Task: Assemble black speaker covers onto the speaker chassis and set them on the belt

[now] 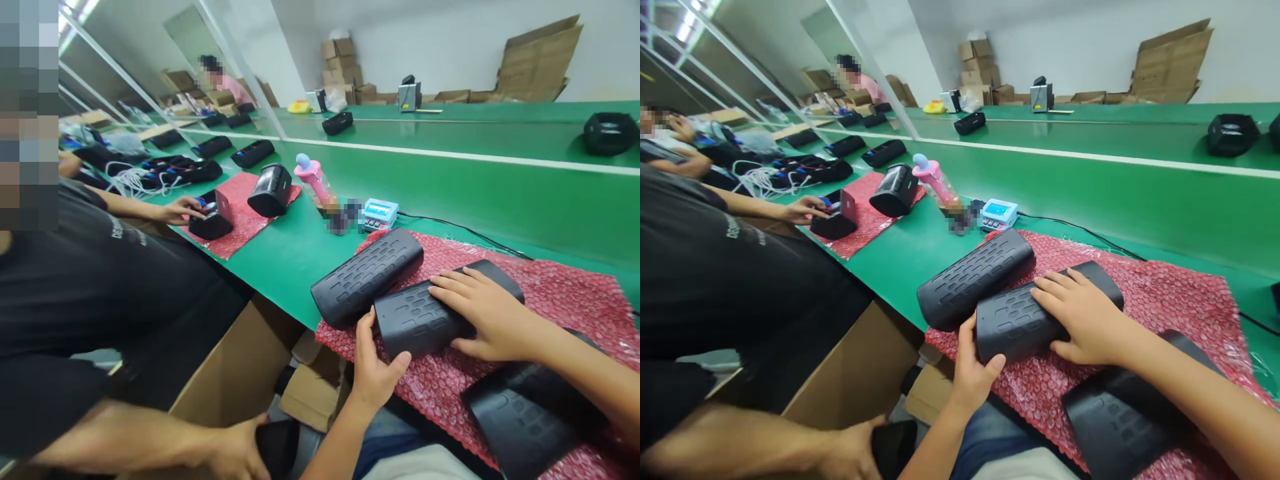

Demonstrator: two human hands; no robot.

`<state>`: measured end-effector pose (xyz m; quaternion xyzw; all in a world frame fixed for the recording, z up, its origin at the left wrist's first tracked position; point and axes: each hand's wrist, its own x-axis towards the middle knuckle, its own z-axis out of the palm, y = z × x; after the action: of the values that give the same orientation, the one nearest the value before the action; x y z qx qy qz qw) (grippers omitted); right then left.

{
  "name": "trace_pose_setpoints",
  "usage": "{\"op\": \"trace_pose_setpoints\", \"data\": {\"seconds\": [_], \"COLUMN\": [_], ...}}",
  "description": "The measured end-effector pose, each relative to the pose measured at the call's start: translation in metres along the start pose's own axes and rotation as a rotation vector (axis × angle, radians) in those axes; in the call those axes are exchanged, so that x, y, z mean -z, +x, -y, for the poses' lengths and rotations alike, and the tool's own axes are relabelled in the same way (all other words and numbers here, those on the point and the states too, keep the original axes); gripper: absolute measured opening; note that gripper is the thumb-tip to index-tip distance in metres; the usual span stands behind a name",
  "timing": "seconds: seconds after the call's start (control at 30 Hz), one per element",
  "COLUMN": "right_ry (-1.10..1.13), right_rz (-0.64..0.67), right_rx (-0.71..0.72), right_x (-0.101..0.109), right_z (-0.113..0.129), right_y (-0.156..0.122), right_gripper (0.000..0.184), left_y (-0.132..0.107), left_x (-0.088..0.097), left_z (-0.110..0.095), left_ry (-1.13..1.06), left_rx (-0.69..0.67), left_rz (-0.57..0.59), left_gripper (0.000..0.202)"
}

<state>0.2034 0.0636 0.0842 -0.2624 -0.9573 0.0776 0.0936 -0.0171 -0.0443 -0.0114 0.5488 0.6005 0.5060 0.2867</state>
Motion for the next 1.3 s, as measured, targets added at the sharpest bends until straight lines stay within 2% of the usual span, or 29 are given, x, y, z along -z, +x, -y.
{"op": "trace_pose_setpoints", "data": {"seconds": [0.13, 0.27, 0.33, 0.4, 0.43, 0.47, 0.53, 0.6, 0.67, 0.7, 0.9, 1.07, 1.17, 1.23, 1.3], "right_ry": [0.089, 0.150, 0.204, 0.244, 0.252, 0.254, 0.256, 0.263, 0.275, 0.282, 0.288, 0.318, 0.390, 0.426, 0.376], "right_rz": [0.026, 0.035, 0.057, 0.064, 0.057, 0.046, 0.030, 0.021, 0.016, 0.016, 0.021, 0.068, 0.135, 0.173, 0.183], "right_rx": [0.026, 0.039, 0.044, 0.061, 0.073, 0.085, 0.097, 0.101, 0.099, 0.100, 0.086, 0.065, 0.072, 0.032, 0.009], "right_x": [0.004, 0.011, 0.014, 0.015, 0.016, 0.016, 0.016, 0.015, 0.015, 0.015, 0.013, 0.018, 0.029, 0.036, 0.038], "right_z": [-0.005, -0.004, -0.003, -0.004, -0.005, -0.005, -0.007, -0.008, -0.009, -0.009, -0.007, -0.008, -0.013, -0.016, -0.017], "right_y": [0.000, -0.007, -0.010, -0.010, -0.009, -0.008, -0.007, -0.007, -0.008, -0.009, -0.010, -0.011, -0.002, 0.014, 0.036], "right_gripper": [0.072, 0.063, 0.054, 0.050, 0.049, 0.049, 0.049, 0.050, 0.052, 0.053, 0.059, 0.058, 0.043, 0.028, 0.022], "left_y": [-0.015, -0.019, -0.007, 0.014, 0.027, 0.042, 0.070, 0.095, 0.115, 0.123, 0.165, 0.184, 0.189, 0.193, 0.196], "left_x": [0.000, 0.020, 0.036, 0.049, 0.052, 0.054, 0.053, 0.049, 0.046, 0.046, 0.064, 0.083, 0.086, 0.086, 0.085], "left_z": [-0.005, -0.012, -0.024, -0.041, -0.050, -0.058, -0.070, -0.078, -0.082, -0.083, -0.081, -0.071, -0.066, -0.062, -0.059], "left_ry": [0.050, 0.158, 0.252, 0.477, 0.616, 0.742, 0.934, 1.065, 1.126, 1.135, 1.035, 0.835, 0.762, 0.745, 0.740], "left_rx": [0.031, -0.110, -0.232, -0.363, -0.416, -0.438, -0.347, -0.140, 0.019, 0.056, 0.100, 0.148, 0.204, 0.229, 0.243], "left_rz": [0.009, 0.031, 0.000, -0.112, -0.173, -0.188, -0.062, 0.164, 0.313, 0.347, 0.419, 0.482, 0.479, 0.455, 0.432], "left_gripper": [0.083, 0.068, 0.049, 0.022, 0.015, 0.018, 0.041, 0.063, 0.068, 0.066, 0.056, 0.058, 0.060, 0.058, 0.055]}}
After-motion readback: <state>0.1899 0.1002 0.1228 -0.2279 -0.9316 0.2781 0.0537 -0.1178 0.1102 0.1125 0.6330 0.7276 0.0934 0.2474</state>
